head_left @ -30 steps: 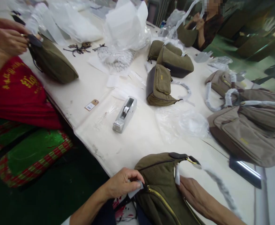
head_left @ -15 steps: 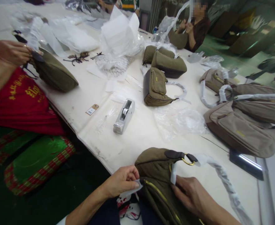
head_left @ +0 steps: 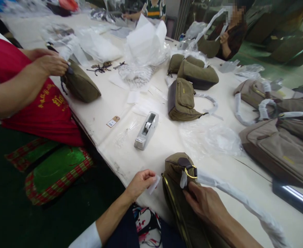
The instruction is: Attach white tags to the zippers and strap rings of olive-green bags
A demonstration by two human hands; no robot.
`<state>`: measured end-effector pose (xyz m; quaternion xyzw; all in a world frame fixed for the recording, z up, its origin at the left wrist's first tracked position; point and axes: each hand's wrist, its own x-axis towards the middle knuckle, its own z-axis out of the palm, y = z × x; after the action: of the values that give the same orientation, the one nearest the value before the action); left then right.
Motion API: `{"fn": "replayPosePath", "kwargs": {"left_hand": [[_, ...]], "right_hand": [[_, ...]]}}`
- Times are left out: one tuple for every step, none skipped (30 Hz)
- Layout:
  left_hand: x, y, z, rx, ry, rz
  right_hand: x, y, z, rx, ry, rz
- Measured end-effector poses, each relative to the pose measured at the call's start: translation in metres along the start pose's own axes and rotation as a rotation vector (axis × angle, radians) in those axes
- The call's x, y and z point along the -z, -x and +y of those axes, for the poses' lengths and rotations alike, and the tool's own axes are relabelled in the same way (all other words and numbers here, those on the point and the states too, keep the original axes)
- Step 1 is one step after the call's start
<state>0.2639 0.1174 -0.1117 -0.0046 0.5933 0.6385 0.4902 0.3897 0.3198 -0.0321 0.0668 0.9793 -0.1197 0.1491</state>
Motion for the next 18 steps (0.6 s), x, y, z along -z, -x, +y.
{"fn": "replayPosePath", "kwargs": {"left_hand": [[0.002, -0.001, -0.001, 0.002, 0.003, 0.01], [0.004, -0.002, -0.002, 0.0, 0.011, 0.02], [0.006, -0.003, -0.003, -0.001, 0.025, 0.029], [0.008, -0.004, -0.005, -0.001, 0.043, 0.039], [0.01, -0.006, -0.007, 0.0, 0.065, 0.046], [0.011, -0.008, -0.01, 0.001, 0.089, 0.055], [0.013, -0.01, -0.012, 0.004, 0.113, 0.063], [0.014, -0.012, -0.015, 0.006, 0.139, 0.069], [0.015, -0.014, -0.018, 0.007, 0.164, 0.073], [0.015, -0.016, -0.02, 0.003, 0.189, 0.077], [0.017, -0.017, -0.022, -0.004, 0.212, 0.081], [0.018, -0.017, -0.024, -0.013, 0.232, 0.085], [0.021, -0.016, -0.025, -0.024, 0.251, 0.092], [0.024, -0.015, -0.026, -0.037, 0.268, 0.102], [0.028, -0.012, -0.027, -0.052, 0.283, 0.114], [0.032, -0.01, -0.028, -0.066, 0.295, 0.124], [0.037, -0.006, -0.028, -0.076, 0.301, 0.13], [0.041, -0.003, -0.029, -0.082, 0.297, 0.132]], "right_hand": [[0.001, 0.002, 0.001, 0.005, 0.039, 0.004], [0.004, 0.005, 0.0, 0.012, 0.088, 0.016], [0.006, 0.007, -0.002, 0.027, 0.136, 0.037], [0.01, 0.008, -0.006, 0.055, 0.173, 0.07], [0.013, 0.008, -0.012, 0.105, 0.195, 0.109], [0.017, 0.006, -0.02, 0.172, 0.198, 0.14], [0.02, 0.001, -0.031, 0.248, 0.191, 0.162], [0.021, -0.006, -0.043, 0.325, 0.187, 0.176], [0.021, -0.016, -0.055, 0.383, 0.2, 0.183], [0.019, -0.029, -0.067, 0.411, 0.234, 0.18], [0.016, -0.042, -0.078, 0.406, 0.286, 0.17], [0.01, -0.057, -0.087, 0.371, 0.348, 0.143], [0.004, -0.07, -0.094, 0.327, 0.405, 0.1], [-0.003, -0.082, -0.098, 0.284, 0.443, 0.042], [-0.009, -0.092, -0.099, 0.253, 0.462, -0.022], [-0.014, -0.099, -0.098, 0.241, 0.465, -0.08], [-0.018, -0.104, -0.095, 0.248, 0.457, -0.125], [-0.019, -0.106, -0.09, 0.269, 0.443, -0.154]]}}
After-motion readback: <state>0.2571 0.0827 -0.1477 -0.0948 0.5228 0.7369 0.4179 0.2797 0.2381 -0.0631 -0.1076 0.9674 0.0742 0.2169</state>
